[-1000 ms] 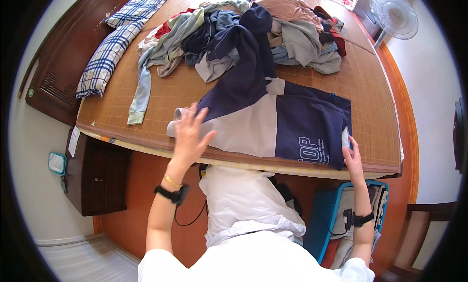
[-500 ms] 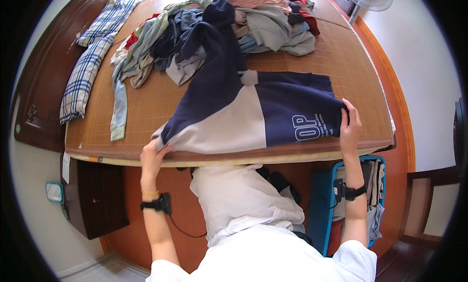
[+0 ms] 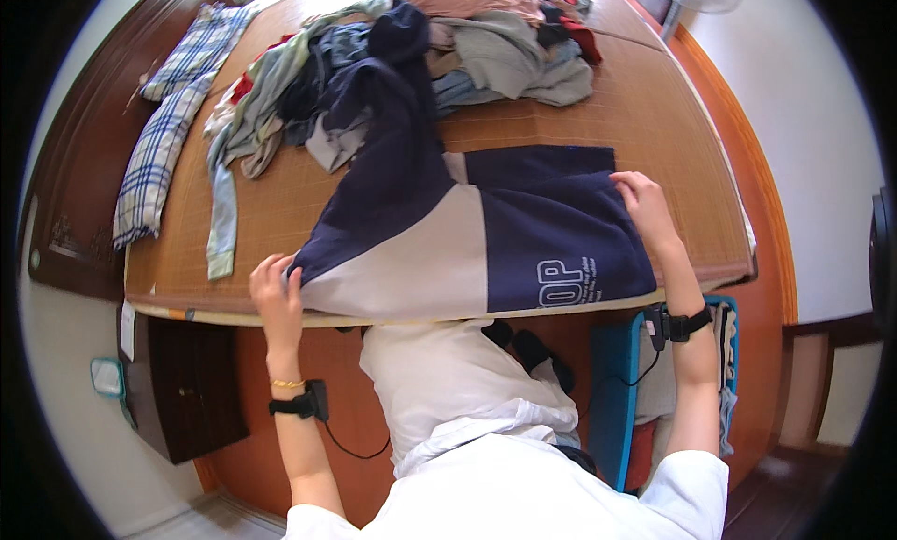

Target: Fold laundry on a bed and place it into a storage bin.

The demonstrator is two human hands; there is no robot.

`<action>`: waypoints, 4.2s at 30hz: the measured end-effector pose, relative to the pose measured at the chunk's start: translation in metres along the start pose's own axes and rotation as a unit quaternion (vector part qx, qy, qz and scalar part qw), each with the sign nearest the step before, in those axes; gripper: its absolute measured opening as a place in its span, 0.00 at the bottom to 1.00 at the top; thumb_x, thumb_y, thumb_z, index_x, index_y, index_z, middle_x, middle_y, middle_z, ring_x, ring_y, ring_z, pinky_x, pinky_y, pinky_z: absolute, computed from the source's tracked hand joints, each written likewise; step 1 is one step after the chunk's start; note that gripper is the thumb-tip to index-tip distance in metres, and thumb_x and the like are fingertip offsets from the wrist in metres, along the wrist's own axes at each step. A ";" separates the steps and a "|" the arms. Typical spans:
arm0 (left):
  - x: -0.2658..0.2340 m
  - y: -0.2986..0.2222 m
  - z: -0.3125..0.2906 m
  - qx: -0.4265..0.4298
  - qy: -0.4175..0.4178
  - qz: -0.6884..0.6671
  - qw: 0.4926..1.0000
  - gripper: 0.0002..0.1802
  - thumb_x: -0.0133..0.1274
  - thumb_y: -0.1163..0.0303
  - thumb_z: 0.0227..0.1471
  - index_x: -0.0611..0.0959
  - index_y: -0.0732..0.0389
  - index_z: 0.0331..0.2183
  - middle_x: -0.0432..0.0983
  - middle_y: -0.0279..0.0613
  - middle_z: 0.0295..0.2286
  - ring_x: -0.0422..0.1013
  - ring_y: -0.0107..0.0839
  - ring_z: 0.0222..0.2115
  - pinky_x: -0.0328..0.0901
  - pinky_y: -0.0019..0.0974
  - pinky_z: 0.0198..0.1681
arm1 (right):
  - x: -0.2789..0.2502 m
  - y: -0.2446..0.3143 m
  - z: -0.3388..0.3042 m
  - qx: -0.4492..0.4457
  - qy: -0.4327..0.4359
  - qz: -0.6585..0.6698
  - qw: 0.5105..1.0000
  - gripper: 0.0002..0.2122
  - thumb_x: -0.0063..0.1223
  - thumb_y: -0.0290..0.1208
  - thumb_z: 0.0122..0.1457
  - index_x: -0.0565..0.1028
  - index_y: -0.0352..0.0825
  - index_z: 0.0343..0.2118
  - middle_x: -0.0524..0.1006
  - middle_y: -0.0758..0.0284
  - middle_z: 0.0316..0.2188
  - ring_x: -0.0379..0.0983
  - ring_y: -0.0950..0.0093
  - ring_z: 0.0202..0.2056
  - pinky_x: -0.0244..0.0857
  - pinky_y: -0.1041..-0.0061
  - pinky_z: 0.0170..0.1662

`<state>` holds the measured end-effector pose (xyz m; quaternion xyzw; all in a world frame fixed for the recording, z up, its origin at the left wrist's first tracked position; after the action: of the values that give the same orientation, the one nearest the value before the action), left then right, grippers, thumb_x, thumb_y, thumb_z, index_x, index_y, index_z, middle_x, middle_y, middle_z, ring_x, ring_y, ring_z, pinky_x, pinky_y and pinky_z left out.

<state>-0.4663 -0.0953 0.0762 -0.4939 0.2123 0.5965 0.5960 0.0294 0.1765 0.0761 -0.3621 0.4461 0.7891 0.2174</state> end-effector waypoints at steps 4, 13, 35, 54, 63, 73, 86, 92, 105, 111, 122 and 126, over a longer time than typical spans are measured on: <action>0.034 0.002 -0.004 0.023 0.063 -0.035 0.997 0.19 0.58 0.68 0.49 0.78 0.62 0.44 0.73 0.47 0.45 0.67 0.47 0.48 0.61 0.46 0.52 | 0.064 0.067 0.027 -0.101 0.117 0.010 0.988 0.07 0.50 0.22 0.59 0.77 0.28 0.38 0.78 0.55 0.34 0.75 0.58 0.39 0.68 0.69 0.44; 0.004 0.037 -0.017 -0.056 -0.008 0.032 0.998 0.34 0.63 0.49 0.44 0.76 0.61 0.48 0.71 0.46 0.45 0.66 0.43 0.47 0.59 0.47 0.52 | 0.160 0.254 0.073 -0.180 0.276 0.112 0.938 0.10 0.51 0.21 0.57 0.77 0.29 0.42 0.78 0.53 0.37 0.76 0.59 0.39 0.69 0.70 0.44; -0.018 0.097 -0.049 0.011 0.055 -0.371 0.927 0.25 0.62 0.78 0.42 0.76 0.53 0.44 0.77 0.37 0.35 0.72 0.35 0.42 0.59 0.41 0.56 | 0.203 0.290 0.047 -0.491 0.254 0.136 0.822 0.15 0.52 0.18 0.28 0.68 0.33 0.25 0.74 0.62 0.27 0.74 0.59 0.33 0.68 0.64 0.39; 0.006 0.054 0.000 -0.037 -0.118 0.011 0.992 0.23 0.54 0.61 0.52 0.73 0.59 0.48 0.72 0.46 0.43 0.67 0.42 0.47 0.55 0.51 0.54 | 0.295 0.292 0.120 -0.093 0.497 0.175 0.845 0.14 0.56 0.30 0.57 0.75 0.32 0.45 0.76 0.66 0.34 0.71 0.76 0.37 0.64 0.75 0.45; 0.062 0.052 0.019 -0.064 0.058 -0.085 0.993 0.18 0.68 0.59 0.36 0.81 0.59 0.27 0.75 0.40 0.27 0.73 0.40 0.34 0.64 0.43 0.40 | 0.282 0.278 0.100 -0.174 0.615 -0.012 0.769 0.18 0.64 0.36 0.51 0.79 0.34 0.44 0.69 0.73 0.22 0.64 0.80 0.26 0.59 0.78 0.31; 0.065 0.063 0.021 -0.111 0.059 -0.128 0.984 0.26 0.70 0.54 0.32 0.79 0.62 0.30 0.78 0.48 0.24 0.75 0.47 0.28 0.67 0.44 0.34 | 0.266 0.281 0.123 -0.241 0.516 0.053 0.821 0.11 0.60 0.26 0.44 0.75 0.28 0.32 0.73 0.67 0.21 0.68 0.77 0.26 0.63 0.75 0.32; 0.072 0.061 0.012 -0.119 -0.050 -0.080 0.988 0.13 0.59 0.61 0.48 0.78 0.61 0.30 0.75 0.45 0.27 0.72 0.45 0.32 0.64 0.46 0.35 | 0.330 0.277 0.158 -0.296 0.374 0.003 0.879 0.10 0.63 0.26 0.45 0.80 0.35 0.33 0.80 0.57 0.32 0.77 0.58 0.37 0.69 0.66 0.40; 0.074 0.054 0.013 -0.104 -0.047 -0.063 0.991 0.13 0.60 0.66 0.47 0.78 0.59 0.35 0.75 0.40 0.32 0.69 0.42 0.37 0.63 0.43 0.40 | 0.309 0.269 0.140 -0.309 0.249 -0.015 0.918 0.21 0.62 0.25 0.47 0.75 0.41 0.47 0.76 0.60 0.43 0.73 0.61 0.46 0.67 0.66 0.47; 0.039 -0.013 0.061 0.037 -0.023 0.082 0.996 0.22 0.58 0.77 0.46 0.76 0.58 0.46 0.74 0.42 0.41 0.68 0.43 0.42 0.62 0.44 0.46 | 0.057 0.013 0.055 -0.069 0.146 -0.081 0.984 0.10 0.50 0.23 0.57 0.78 0.33 0.41 0.78 0.57 0.40 0.72 0.59 0.46 0.66 0.65 0.50; 0.116 -0.149 0.109 0.248 0.172 -0.178 0.937 0.14 0.51 0.73 0.54 0.78 0.61 0.44 0.74 0.47 0.42 0.72 0.47 0.42 0.67 0.43 0.46 | 0.069 -0.017 0.027 -0.029 0.146 -0.087 0.985 0.10 0.59 0.33 0.54 0.77 0.38 0.39 0.73 0.64 0.37 0.68 0.62 0.44 0.64 0.65 0.49; 0.109 -0.147 0.177 0.221 0.212 -0.001 0.952 0.15 0.63 0.64 0.41 0.81 0.58 0.33 0.76 0.44 0.33 0.74 0.46 0.32 0.69 0.46 0.36 | 0.020 -0.027 0.076 0.025 0.116 -0.016 0.993 0.09 0.56 0.32 0.56 0.72 0.33 0.34 0.77 0.57 0.28 0.75 0.57 0.35 0.67 0.63 0.39; 0.164 -0.144 0.148 0.198 0.218 0.035 0.955 0.30 0.65 0.73 0.37 0.75 0.52 0.46 0.64 0.43 0.49 0.70 0.47 0.44 0.69 0.46 0.42 | 0.070 -0.065 0.074 0.015 0.060 -0.070 0.996 0.14 0.59 0.29 0.53 0.71 0.37 0.42 0.71 0.58 0.41 0.68 0.58 0.48 0.65 0.61 0.49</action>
<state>-0.3507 0.1402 0.0491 -0.4763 0.4676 0.4412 0.5998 -0.0005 0.2746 0.0118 -0.4359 0.4436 0.7422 0.2497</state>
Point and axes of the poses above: each hand's wrist, its own z-axis towards the middle knuckle, its own x-axis out of the palm, y = z × x, the point moved 4 cm from there along z, towards the middle knuckle
